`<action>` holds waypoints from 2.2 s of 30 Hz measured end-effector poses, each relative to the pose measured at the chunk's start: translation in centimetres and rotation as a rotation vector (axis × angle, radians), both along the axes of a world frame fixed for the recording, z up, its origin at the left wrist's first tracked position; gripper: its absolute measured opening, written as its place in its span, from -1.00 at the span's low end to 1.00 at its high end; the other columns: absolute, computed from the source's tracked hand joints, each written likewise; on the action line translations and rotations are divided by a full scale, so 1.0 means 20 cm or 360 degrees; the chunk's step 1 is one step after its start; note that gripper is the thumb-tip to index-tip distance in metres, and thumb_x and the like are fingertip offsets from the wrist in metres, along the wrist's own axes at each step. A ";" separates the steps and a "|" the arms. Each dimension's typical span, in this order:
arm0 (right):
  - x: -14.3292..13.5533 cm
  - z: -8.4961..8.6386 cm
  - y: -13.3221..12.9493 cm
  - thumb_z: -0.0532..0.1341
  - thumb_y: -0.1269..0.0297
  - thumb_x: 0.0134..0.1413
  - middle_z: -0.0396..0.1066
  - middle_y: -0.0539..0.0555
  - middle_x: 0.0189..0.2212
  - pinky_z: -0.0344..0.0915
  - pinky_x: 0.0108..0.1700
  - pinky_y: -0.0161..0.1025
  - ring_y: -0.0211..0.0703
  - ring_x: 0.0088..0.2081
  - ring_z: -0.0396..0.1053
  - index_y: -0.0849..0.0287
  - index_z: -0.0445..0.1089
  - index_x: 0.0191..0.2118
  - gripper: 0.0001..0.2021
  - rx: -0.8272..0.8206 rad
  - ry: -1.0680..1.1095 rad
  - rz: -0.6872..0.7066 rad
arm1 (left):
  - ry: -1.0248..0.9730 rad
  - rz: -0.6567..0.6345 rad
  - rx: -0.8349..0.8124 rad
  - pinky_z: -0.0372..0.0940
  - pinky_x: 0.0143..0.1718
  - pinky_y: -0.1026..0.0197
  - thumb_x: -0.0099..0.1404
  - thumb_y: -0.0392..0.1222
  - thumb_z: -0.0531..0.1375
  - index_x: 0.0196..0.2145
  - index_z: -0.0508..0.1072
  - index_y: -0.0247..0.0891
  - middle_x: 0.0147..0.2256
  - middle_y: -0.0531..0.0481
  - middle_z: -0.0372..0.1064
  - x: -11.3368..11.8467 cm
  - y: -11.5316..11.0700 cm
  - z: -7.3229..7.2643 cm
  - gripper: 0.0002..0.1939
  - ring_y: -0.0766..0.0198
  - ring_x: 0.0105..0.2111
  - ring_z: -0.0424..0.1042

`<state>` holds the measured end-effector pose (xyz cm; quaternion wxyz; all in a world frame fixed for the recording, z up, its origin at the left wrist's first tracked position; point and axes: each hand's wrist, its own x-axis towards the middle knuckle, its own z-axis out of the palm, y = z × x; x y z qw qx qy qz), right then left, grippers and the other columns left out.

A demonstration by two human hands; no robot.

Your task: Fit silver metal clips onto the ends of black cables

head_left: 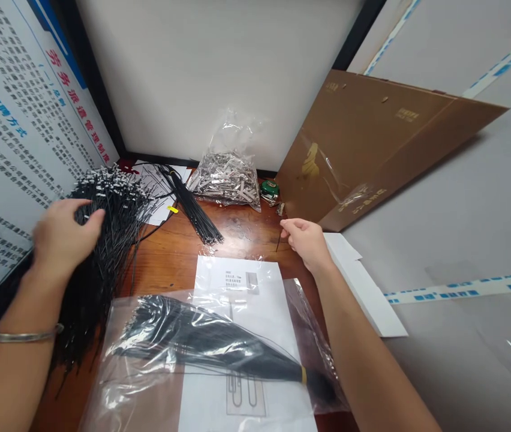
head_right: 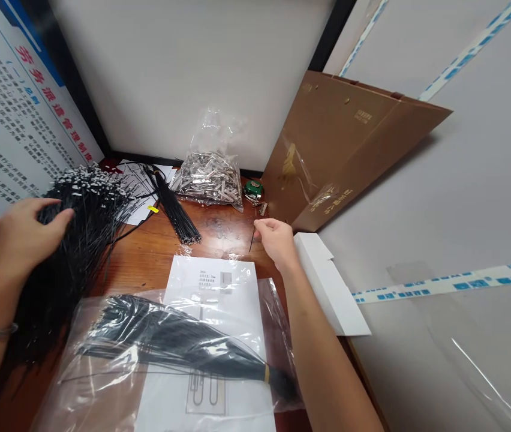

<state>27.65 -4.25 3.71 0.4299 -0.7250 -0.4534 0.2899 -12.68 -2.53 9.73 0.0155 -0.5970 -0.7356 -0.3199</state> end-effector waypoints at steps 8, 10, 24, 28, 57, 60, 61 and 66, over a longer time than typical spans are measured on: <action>-0.35 0.07 -0.39 0.24 0.26 -0.11 0.29 -0.06 -0.63 0.11 -0.50 -0.34 -0.30 -0.56 0.20 0.19 0.39 -0.47 -0.89 0.0066 0.0449 0.0438 | -0.1949 -0.0872 -0.1115 -0.18 -0.72 0.28 0.21 0.31 0.05 -0.32 0.53 -0.35 -0.32 -0.29 0.54 0.77 -0.04 -0.23 -0.40 0.45 -0.74 0.04; -0.44 0.08 -0.50 0.22 0.26 -0.05 0.26 -0.06 -0.64 0.09 -0.50 -0.33 -0.31 -0.57 0.16 0.18 0.39 -0.46 -0.89 -0.0119 0.0447 0.0574 | -0.2221 -0.0873 -0.1269 -0.22 -0.75 0.30 0.21 0.32 0.05 -0.32 0.51 -0.35 -0.25 -0.34 0.54 0.85 -0.02 -0.30 -0.39 0.48 -0.75 0.02; -0.86 0.04 -0.85 0.20 0.46 -0.25 0.34 -0.08 -0.65 -0.02 -0.56 -0.36 -0.37 -0.64 0.05 0.18 0.38 -0.58 -0.94 -0.0741 0.0223 0.1130 | -0.2157 -0.0806 -0.0651 -0.21 -0.72 0.39 0.17 -0.03 0.22 -0.37 0.45 -0.37 -0.71 0.17 0.17 0.72 0.01 -0.36 -0.71 0.53 -0.76 -0.03; -0.73 0.11 -0.71 0.26 0.15 -0.03 0.43 -0.01 -0.56 0.02 -0.55 -0.34 -0.32 -0.60 0.15 0.17 0.49 -0.45 -0.81 -0.0684 0.0188 0.1097 | -0.2169 -0.0930 -0.0595 -0.15 -0.72 0.38 0.13 -0.01 0.25 -0.30 0.44 -0.35 -0.69 0.16 0.24 0.71 -0.03 -0.37 -0.68 0.51 -0.77 0.01; -0.63 -0.21 -0.11 0.23 0.39 0.11 0.55 0.08 -0.36 0.22 -0.57 -0.28 -0.27 -0.53 0.34 0.12 0.55 -0.32 -0.87 0.0795 -0.0193 0.0458 | -0.1859 -0.0909 -0.0415 0.21 -0.57 0.36 0.15 -0.15 0.27 -0.37 0.55 -0.32 -0.46 -0.02 0.49 0.73 -0.11 -0.49 -0.83 0.43 -0.61 0.28; -0.64 -0.21 -0.12 0.20 0.40 0.14 0.54 0.08 -0.36 0.35 -0.43 -0.23 -0.20 -0.43 0.43 0.12 0.53 -0.30 -0.86 0.0871 -0.0346 0.0455 | -0.1842 -0.0854 -0.0400 0.20 -0.59 0.37 0.12 -0.15 0.28 -0.39 0.56 -0.32 -0.49 -0.01 0.49 0.72 -0.11 -0.49 -0.83 0.43 -0.62 0.27; -0.65 -0.21 -0.12 0.18 0.40 0.15 0.55 0.09 -0.35 0.37 -0.38 -0.22 -0.18 -0.39 0.45 0.12 0.52 -0.28 -0.85 0.0894 -0.0397 0.0452 | -0.1868 -0.0833 -0.0420 0.19 -0.61 0.37 0.11 -0.15 0.29 -0.39 0.55 -0.32 -0.51 -0.01 0.49 0.72 -0.11 -0.49 -0.83 0.43 -0.63 0.27; -0.64 -0.18 -0.15 0.12 0.41 0.20 0.54 0.09 -0.35 0.31 -0.34 -0.27 -0.18 -0.36 0.47 0.17 0.47 -0.28 -0.83 0.0848 -0.0848 0.0508 | -0.1988 -0.0805 -0.0460 0.18 -0.65 0.37 0.05 -0.14 0.32 -0.45 0.55 -0.34 -0.52 -0.03 0.49 0.74 -0.10 -0.48 -0.82 0.44 -0.67 0.25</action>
